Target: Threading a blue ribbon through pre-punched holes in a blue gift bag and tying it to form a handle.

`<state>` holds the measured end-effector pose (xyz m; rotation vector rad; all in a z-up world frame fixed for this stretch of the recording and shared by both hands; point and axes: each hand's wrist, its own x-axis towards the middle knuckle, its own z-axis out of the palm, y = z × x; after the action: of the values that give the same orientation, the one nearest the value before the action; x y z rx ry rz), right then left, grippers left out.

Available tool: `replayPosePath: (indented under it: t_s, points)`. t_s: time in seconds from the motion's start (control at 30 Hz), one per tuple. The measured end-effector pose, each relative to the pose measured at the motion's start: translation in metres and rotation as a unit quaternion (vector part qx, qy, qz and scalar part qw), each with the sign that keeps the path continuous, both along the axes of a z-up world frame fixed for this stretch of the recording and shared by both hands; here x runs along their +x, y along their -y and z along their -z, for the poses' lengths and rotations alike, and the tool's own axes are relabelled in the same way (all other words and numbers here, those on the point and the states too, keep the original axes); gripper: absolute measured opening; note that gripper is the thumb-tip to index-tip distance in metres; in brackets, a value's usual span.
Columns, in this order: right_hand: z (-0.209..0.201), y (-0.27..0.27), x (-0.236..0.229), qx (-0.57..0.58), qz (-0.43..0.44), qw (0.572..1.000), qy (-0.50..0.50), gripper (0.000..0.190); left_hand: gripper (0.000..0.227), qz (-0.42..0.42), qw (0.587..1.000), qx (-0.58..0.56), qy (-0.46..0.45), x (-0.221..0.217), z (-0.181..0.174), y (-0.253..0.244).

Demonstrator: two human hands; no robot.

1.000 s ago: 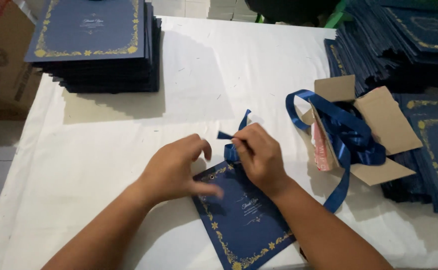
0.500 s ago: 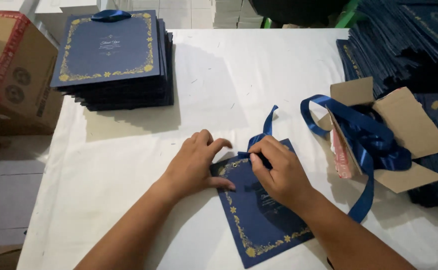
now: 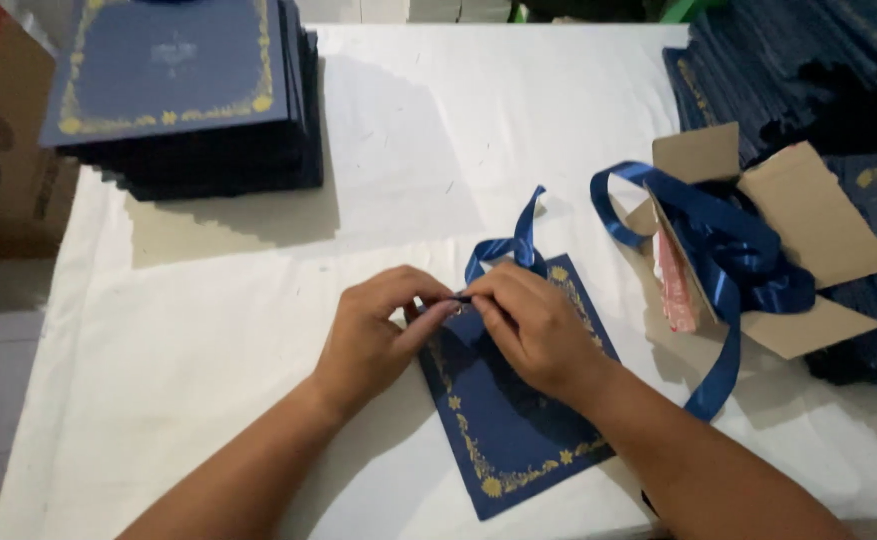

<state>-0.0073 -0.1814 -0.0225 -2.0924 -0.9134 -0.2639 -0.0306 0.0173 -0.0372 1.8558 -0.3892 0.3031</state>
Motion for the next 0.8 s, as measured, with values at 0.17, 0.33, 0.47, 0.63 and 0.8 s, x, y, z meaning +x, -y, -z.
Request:
replayPosePath:
  t_s: [0.17,0.33,0.47,0.63,0.8]
  points:
    - [0.006,0.002,-0.004,0.016,0.004,1.0,-0.002,0.01,0.005,-0.024,0.998,0.03,0.049,-0.004,0.007,0.004]
    - [0.006,0.003,-0.001,0.02,0.003,1.0,-0.011,0.013,0.018,-0.008,0.999,-0.018,0.029,-0.006,-0.004,0.007]
    - [0.009,0.003,-0.001,0.031,-0.006,0.999,-0.017,0.012,0.013,-0.002,1.0,0.005,0.004,-0.008,-0.007,0.005]
    - [0.007,0.002,-0.003,0.037,0.0,0.999,-0.037,0.011,0.011,-0.007,0.998,-0.022,-0.059,-0.009,-0.007,0.007]
    - [0.008,0.003,-0.003,0.045,0.006,0.997,-0.059,0.011,0.013,0.006,0.996,-0.038,-0.075,-0.008,-0.001,0.006]
